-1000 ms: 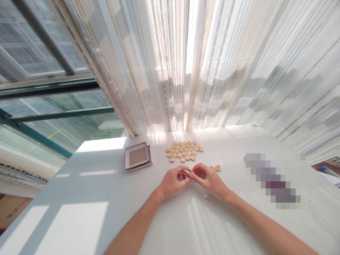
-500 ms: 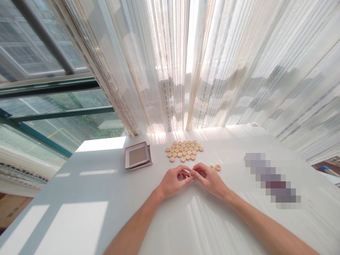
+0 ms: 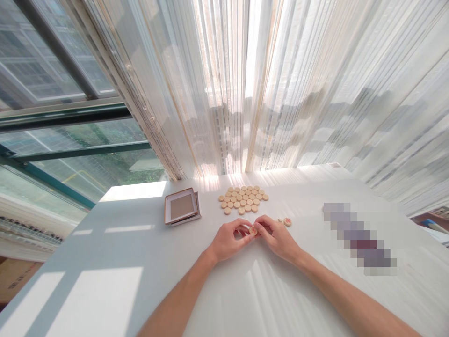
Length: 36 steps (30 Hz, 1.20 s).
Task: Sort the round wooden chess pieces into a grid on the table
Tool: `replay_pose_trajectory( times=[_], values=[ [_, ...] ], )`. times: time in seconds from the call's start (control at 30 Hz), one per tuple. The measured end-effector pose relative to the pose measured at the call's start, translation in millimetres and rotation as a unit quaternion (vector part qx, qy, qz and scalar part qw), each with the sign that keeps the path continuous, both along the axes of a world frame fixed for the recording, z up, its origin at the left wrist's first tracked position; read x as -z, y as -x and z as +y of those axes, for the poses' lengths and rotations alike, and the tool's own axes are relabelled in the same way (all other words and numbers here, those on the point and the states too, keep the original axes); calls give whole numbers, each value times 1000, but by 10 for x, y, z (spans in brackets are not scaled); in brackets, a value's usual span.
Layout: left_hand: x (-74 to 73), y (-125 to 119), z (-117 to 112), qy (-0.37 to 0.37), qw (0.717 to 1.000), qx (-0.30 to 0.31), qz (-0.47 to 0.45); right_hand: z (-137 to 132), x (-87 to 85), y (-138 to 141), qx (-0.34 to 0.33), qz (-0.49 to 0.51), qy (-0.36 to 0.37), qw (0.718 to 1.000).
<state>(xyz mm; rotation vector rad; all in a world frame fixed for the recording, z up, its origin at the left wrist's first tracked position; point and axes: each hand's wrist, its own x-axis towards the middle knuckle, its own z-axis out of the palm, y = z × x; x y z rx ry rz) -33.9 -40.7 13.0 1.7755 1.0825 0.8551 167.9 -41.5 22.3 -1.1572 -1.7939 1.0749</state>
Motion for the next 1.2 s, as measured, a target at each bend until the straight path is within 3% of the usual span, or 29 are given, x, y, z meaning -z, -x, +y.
replay_pose_trajectory(
  times=[0.47, 0.7, 0.9, 1.03, 1.2],
  values=[
    [-34, -10, -6, -13, 1000, -5, -2, 3, -58, -22, 3, -9, -11, 1000],
    [-37, 6, 2, -8, 1000, -11, 26, 180, -144, -303, 82, -4, -87, 993],
    [-36, 4, -2, -10, 999, -17, 30, 283, -257, -576, 85, -70, -120, 987],
    [-26, 1, 1, -13, 999, -19, 26, 279, -301, -615, 65, -112, -89, 988],
    [-21, -1, -1, -13, 1000, -21, 19, 271, -220, -560, 36, -139, -51, 988]
  ],
)
